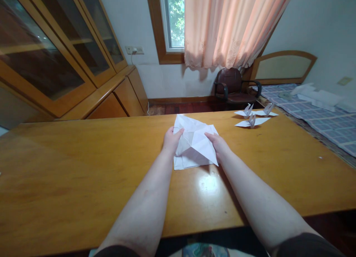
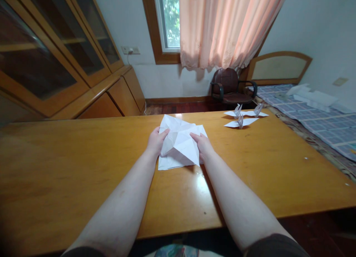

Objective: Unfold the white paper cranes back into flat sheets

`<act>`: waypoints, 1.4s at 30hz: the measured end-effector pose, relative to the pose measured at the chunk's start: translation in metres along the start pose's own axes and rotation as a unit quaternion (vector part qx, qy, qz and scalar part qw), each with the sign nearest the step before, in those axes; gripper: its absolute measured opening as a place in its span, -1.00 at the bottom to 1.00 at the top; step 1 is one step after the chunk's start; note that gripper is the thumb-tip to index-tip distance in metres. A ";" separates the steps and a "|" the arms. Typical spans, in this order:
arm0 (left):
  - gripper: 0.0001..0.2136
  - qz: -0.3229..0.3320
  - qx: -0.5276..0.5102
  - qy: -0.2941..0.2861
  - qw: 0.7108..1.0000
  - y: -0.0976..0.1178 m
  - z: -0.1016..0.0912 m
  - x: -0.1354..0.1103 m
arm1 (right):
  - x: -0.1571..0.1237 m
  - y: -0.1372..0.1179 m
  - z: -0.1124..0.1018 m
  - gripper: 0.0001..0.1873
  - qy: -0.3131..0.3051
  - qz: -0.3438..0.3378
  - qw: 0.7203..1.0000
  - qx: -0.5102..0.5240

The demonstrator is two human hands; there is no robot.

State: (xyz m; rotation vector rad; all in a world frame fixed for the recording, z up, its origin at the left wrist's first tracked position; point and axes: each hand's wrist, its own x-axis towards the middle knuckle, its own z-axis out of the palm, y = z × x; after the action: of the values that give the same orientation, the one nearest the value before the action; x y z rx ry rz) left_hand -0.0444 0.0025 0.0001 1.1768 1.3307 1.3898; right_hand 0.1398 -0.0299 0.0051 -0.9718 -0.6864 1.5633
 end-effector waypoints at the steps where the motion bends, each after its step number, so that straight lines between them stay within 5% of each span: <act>1: -0.69 0.006 0.032 0.013 0.999 0.000 -0.001 0.000 | -0.001 -0.001 0.000 -0.67 0.000 -0.020 1.000 -0.015; 6: -0.74 0.028 0.146 0.058 0.987 0.001 -0.005 0.000 | -0.004 -0.009 -0.003 -0.55 0.022 -0.091 0.979 -0.181; 10: -0.75 0.029 0.198 0.062 0.978 0.004 -0.006 -0.002 | 0.002 -0.010 -0.013 -0.61 0.176 -0.144 0.872 -0.433; 15: -0.78 0.003 0.262 -0.008 0.965 0.005 -0.002 -0.004 | 0.005 -0.011 -0.021 -0.50 0.261 -0.133 0.756 -0.585; 18: -0.73 0.002 0.333 -0.024 0.943 0.004 -0.001 -0.006 | 0.003 -0.011 -0.019 -0.42 0.280 -0.139 0.711 -0.629; 23: -0.54 0.004 0.448 -0.037 0.893 0.004 -0.002 -0.013 | 0.003 -0.003 -0.018 -0.34 0.275 -0.117 0.678 -0.672; 32: -0.24 0.002 0.525 0.005 0.851 0.005 -0.001 -0.015 | 0.005 -0.003 -0.020 -0.31 0.250 -0.108 0.699 -0.662; 36: -0.25 0.005 0.525 -0.002 0.851 0.000 -0.001 -0.014 | 0.005 -0.003 -0.016 -0.28 0.202 -0.126 0.737 -0.632; 42: -0.29 -0.008 0.523 0.016 0.852 -0.002 -0.003 -0.012 | 0.004 0.000 -0.016 -0.32 0.044 -0.226 0.822 -0.522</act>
State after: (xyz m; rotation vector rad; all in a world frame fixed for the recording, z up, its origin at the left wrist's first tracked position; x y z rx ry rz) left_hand -0.0449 -0.0094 -0.0027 1.7970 2.2152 0.5844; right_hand 0.1532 -0.0269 -0.0035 -1.4936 -1.6470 0.6284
